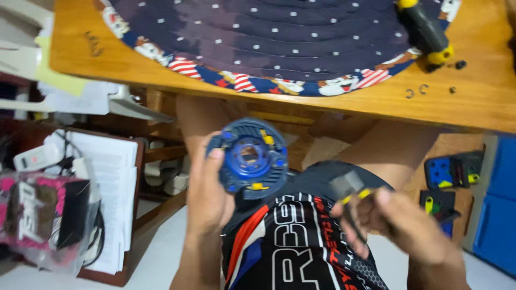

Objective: The person assembles a blue circular mechanical component on a table by inserting small springs into slots using a screwdriver and pliers. They then wipe the component with a tissue.

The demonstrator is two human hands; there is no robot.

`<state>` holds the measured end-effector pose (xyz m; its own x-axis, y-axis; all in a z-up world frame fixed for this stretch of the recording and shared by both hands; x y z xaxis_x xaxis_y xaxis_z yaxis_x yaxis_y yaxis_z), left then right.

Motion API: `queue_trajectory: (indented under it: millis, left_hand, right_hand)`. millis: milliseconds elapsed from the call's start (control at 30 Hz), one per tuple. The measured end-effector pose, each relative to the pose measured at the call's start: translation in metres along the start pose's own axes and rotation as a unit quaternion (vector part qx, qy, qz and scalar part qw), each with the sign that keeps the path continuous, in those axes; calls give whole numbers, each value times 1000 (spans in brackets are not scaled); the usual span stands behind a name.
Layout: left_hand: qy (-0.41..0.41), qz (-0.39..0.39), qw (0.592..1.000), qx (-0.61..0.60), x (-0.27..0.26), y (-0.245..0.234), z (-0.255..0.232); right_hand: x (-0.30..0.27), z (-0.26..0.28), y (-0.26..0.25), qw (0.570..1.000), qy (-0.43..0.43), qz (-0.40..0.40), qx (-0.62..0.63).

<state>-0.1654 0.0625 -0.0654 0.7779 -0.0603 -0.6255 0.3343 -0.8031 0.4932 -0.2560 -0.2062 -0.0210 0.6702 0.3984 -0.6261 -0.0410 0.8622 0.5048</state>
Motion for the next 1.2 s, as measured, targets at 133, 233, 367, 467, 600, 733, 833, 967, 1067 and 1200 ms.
queue_trajectory:
  millis: [133, 233, 367, 467, 600, 733, 833, 967, 1067, 1200]
  left_hand:
    - [42, -16, 994, 95, -6, -4, 12]
    - [76, -8, 983, 169, -10, -1, 14]
    - [86, 7, 982, 170, -8, 3, 17]
    - [90, 15, 981, 169, -6, 6, 18]
    - [50, 25, 992, 117, -1, 9, 26]
    - [54, 44, 991, 117, 1, 16, 26]
    - [52, 53, 990, 123, 2, 19, 26]
    - [78, 67, 981, 166, -1, 25, 21]
    - [72, 79, 984, 145, -3, 29, 21]
    - [51, 88, 986, 133, -1, 32, 21]
  right_hand:
    - [15, -32, 12, 985, 140, -33, -97]
    - [30, -28, 25, 983, 118, -30, -135]
    - [42, -21, 29, 960, 164, -79, -211]
    - [50, -15, 35, 958, 168, -91, -214]
    - [59, -9, 39, 960, 157, -85, -217]
    - [62, -6, 38, 953, 180, -90, -228]
    - [64, -4, 37, 954, 186, -85, -219]
    - [69, 1, 37, 956, 140, -85, -243]
    - [68, 7, 39, 946, 90, -102, -295]
    - [64, 12, 40, 926, 71, -124, -350]
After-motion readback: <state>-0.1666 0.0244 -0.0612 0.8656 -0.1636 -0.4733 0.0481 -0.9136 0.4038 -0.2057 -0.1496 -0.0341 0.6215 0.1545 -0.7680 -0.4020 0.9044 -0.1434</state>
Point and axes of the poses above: each hand's wrist, its own x-axis towards the middle knuckle, its own y-axis out of the palm, z = x × y, the point moved 8 cm from there along x, towards the middle knuckle, and after that the axes turned 5 degrees about -y, right-handed, at the moved point
